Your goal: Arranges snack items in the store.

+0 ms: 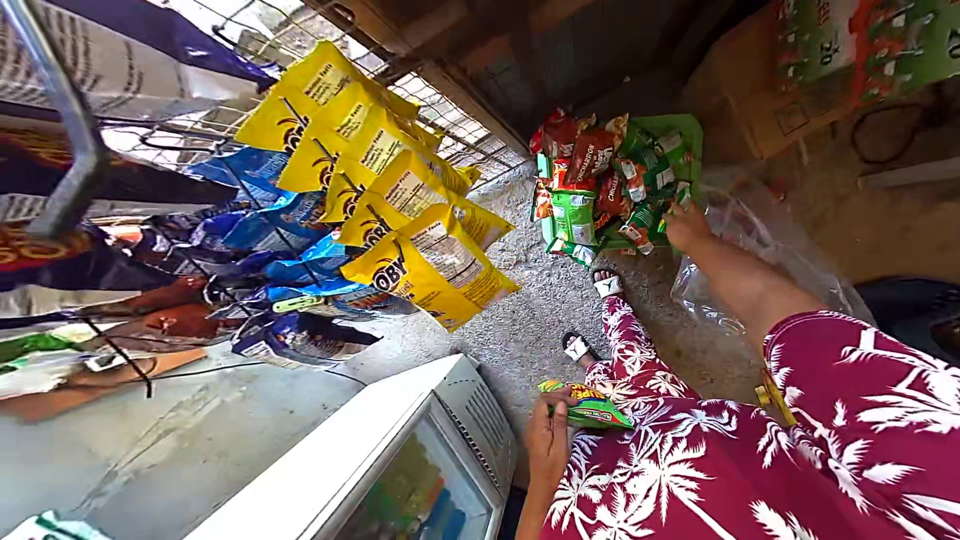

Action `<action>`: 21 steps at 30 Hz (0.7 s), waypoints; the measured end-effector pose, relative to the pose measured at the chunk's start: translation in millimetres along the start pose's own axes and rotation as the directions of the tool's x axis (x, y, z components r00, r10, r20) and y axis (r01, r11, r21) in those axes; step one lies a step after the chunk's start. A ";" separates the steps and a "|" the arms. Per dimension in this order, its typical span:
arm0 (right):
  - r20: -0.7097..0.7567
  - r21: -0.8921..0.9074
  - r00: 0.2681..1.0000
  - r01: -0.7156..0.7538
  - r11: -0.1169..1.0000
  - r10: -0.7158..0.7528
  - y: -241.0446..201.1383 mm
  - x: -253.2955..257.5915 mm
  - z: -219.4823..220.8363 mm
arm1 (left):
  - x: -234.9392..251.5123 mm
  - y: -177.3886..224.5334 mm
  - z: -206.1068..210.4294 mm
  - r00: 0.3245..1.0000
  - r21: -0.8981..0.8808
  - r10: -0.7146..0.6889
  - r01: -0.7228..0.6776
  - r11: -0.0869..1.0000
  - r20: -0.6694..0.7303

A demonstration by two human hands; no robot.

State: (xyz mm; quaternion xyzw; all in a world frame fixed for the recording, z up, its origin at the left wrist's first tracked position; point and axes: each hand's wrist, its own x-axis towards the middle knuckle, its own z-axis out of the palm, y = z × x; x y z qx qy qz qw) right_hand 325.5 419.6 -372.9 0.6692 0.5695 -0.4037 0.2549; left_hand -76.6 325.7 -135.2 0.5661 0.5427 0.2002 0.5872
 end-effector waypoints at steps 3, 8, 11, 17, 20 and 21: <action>0.035 -0.041 0.999 0.000 0.999 0.002 4.3 -15.4 -8.0 | 0.4 1.7 -1.6 0.999 0.032 0.040 -0.040 0.999 -0.013; -0.101 0.119 0.995 -0.006 0.993 0.019 16.2 -86.6 -14.8 | -3.5 12.9 -6.0 0.988 0.047 0.037 -0.030 0.998 -0.151; -0.262 0.245 0.963 0.004 0.969 0.062 16.9 -139.5 -12.5 | -7.6 24.0 -10.0 0.968 0.035 0.036 -0.028 0.999 -0.248; -0.706 0.527 0.695 0.388 0.756 0.136 -36.2 -283.5 -44.0 | -10.0 40.5 -33.9 0.973 0.078 0.067 -0.051 0.996 -0.222; -0.757 0.622 0.604 0.554 0.553 0.247 -70.9 -340.7 -44.3 | -7.0 46.8 -46.4 0.994 0.089 0.051 -0.043 0.995 -0.093; -0.765 0.639 0.579 0.625 0.448 0.282 -81.6 -354.1 -41.8 | -5.7 48.0 -50.2 0.998 0.089 0.040 -0.035 0.995 -0.049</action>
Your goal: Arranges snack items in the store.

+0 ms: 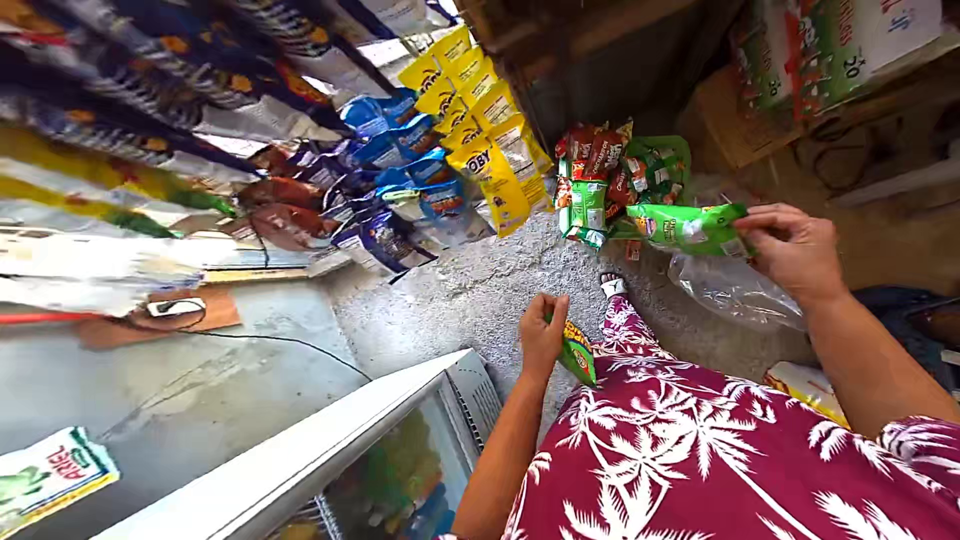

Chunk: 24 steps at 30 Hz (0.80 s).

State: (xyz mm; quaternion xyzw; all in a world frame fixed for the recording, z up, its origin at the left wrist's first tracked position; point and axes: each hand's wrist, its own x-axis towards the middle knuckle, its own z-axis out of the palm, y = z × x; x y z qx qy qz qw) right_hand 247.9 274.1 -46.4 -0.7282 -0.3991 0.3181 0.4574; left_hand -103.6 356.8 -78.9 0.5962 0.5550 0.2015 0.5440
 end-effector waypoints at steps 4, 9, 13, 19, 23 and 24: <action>-0.042 0.476 0.999 0.010 0.879 0.011 -30.5 -36.6 18.6 | 8.9 3.9 -6.8 0.986 -0.021 0.078 -0.076 0.997 0.146; 0.010 0.669 0.993 -0.094 0.737 0.117 -36.0 -61.5 53.6 | -2.2 16.0 -8.2 0.952 -0.114 0.265 -0.249 0.962 0.156; 0.096 0.692 0.964 -0.243 0.679 0.248 -9.7 -66.3 77.6 | -14.1 -1.2 -18.6 0.944 -0.044 0.326 -0.324 0.945 0.056; 0.319 0.599 0.760 -0.625 0.501 0.567 60.3 -60.7 138.6 | -31.7 -15.4 -21.8 0.979 -0.093 0.199 -0.194 0.977 0.048; 0.518 0.246 0.551 -0.828 0.504 0.654 93.5 -46.0 192.1 | -24.8 -37.5 -21.2 0.981 0.116 0.195 -0.194 0.974 0.000; 0.542 0.129 0.510 -0.836 0.533 0.668 99.1 -36.2 200.9 | -21.6 -41.1 -24.0 0.978 0.214 0.210 -0.203 0.955 -0.007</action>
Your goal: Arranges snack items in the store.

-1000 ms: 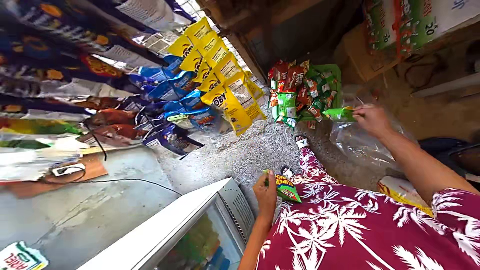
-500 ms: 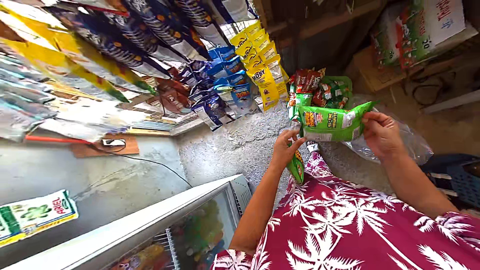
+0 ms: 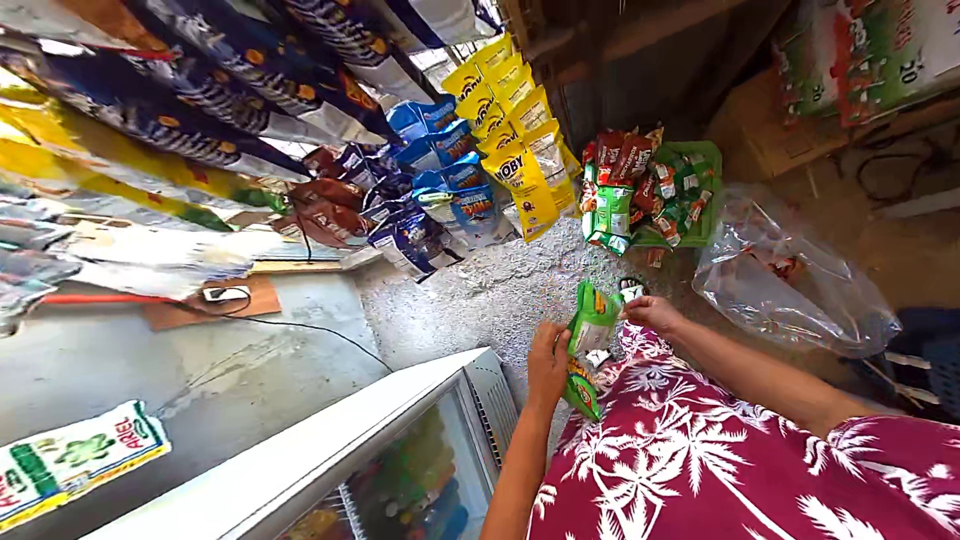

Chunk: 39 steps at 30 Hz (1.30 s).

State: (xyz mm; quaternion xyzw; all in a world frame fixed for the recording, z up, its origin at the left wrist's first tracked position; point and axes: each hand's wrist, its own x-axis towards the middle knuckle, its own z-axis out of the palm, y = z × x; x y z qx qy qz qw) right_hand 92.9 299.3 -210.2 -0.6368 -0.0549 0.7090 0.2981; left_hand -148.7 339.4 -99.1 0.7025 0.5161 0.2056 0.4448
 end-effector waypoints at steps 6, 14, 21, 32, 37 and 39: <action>0.049 -0.569 0.994 0.105 0.815 -0.094 -52.2 113.6 -22.3 | 1.2 -21.0 -5.3 0.988 0.254 -0.054 0.090 0.963 -0.144; -0.141 -0.863 0.827 0.167 0.477 -0.545 -155.7 242.3 -49.5 | 6.2 -36.3 18.8 0.958 0.264 0.029 0.050 0.963 -0.286; -0.216 -0.903 0.885 -0.020 0.429 -0.413 -171.8 272.4 -54.6 | 2.7 -35.2 20.8 0.974 0.223 0.057 -0.007 0.975 -0.218; -0.074 -0.939 0.807 0.142 0.314 -0.586 -168.8 224.4 -62.6 | -22.0 -18.0 14.4 0.964 0.222 0.195 -0.154 0.963 -0.179; 0.007 -0.942 0.791 0.210 0.261 -0.612 -175.8 247.8 -52.7 | -40.1 -29.2 8.7 0.972 0.286 0.164 -0.111 0.952 -0.167; 0.036 -0.943 0.810 0.221 0.247 -0.586 -174.0 267.6 -46.3 | -48.2 -35.8 11.8 0.983 0.309 0.094 -0.042 0.950 -0.155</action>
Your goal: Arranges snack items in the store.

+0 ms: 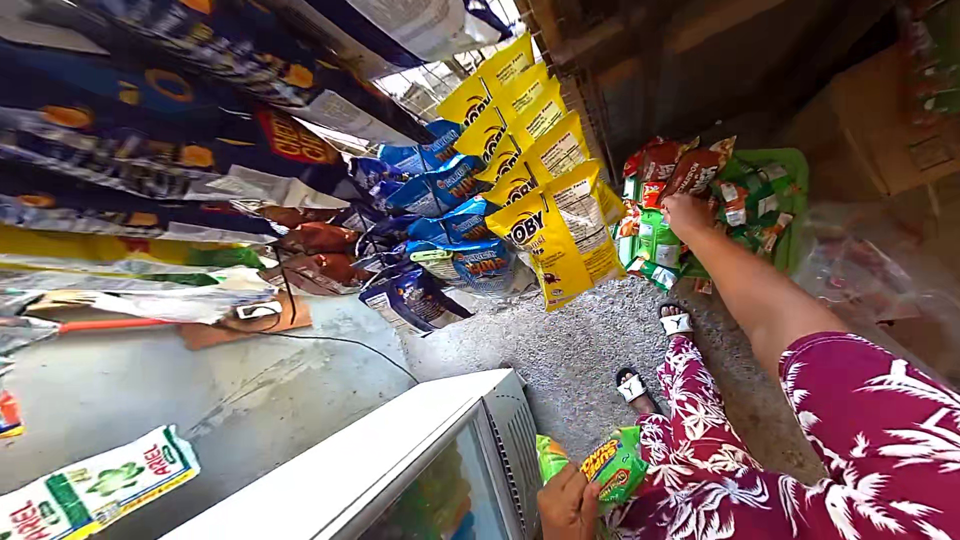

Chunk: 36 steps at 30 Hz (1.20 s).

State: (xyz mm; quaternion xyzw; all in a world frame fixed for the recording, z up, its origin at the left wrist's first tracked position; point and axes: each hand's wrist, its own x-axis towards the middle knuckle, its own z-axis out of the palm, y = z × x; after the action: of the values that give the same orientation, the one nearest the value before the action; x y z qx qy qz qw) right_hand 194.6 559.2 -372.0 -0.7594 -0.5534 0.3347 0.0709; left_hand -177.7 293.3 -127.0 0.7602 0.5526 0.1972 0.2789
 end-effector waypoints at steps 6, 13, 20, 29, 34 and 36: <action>0.127 -0.160 0.984 -0.103 0.982 0.124 -10.3 15.6 19.7 | 0.6 -8.5 27.9 0.991 -0.037 -0.056 0.061 0.997 0.118; -0.099 -0.066 0.990 0.089 0.994 -0.096 5.8 -39.7 -18.2 | 18.2 16.8 18.5 0.987 -0.111 -0.032 0.050 0.993 0.159; -0.467 0.496 0.882 0.203 0.844 0.062 -14.6 -233.7 -112.4 | 25.2 48.8 -22.7 0.981 -0.124 0.177 -0.167 0.978 0.082; -0.346 0.920 0.857 0.390 -0.041 0.381 -120.6 -474.7 -102.8 | 1.6 90.6 -65.8 0.941 -0.178 0.322 -0.300 0.937 0.108; -0.315 0.882 0.872 0.415 -0.224 0.375 -122.3 -539.3 -95.3 | -20.3 101.9 -77.5 0.945 -0.288 0.324 -0.297 0.910 0.050; -0.327 0.879 0.873 0.421 -0.223 0.361 -118.0 -555.8 -101.4 | -27.2 110.2 -82.3 0.923 -0.240 0.374 -0.344 0.908 0.088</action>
State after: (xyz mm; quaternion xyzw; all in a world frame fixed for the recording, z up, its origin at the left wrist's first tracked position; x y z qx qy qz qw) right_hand 69.7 136.8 1.0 -0.4473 -0.0563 0.4317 0.7813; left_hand -155.7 258.7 7.1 0.8247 0.3582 0.2546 0.3559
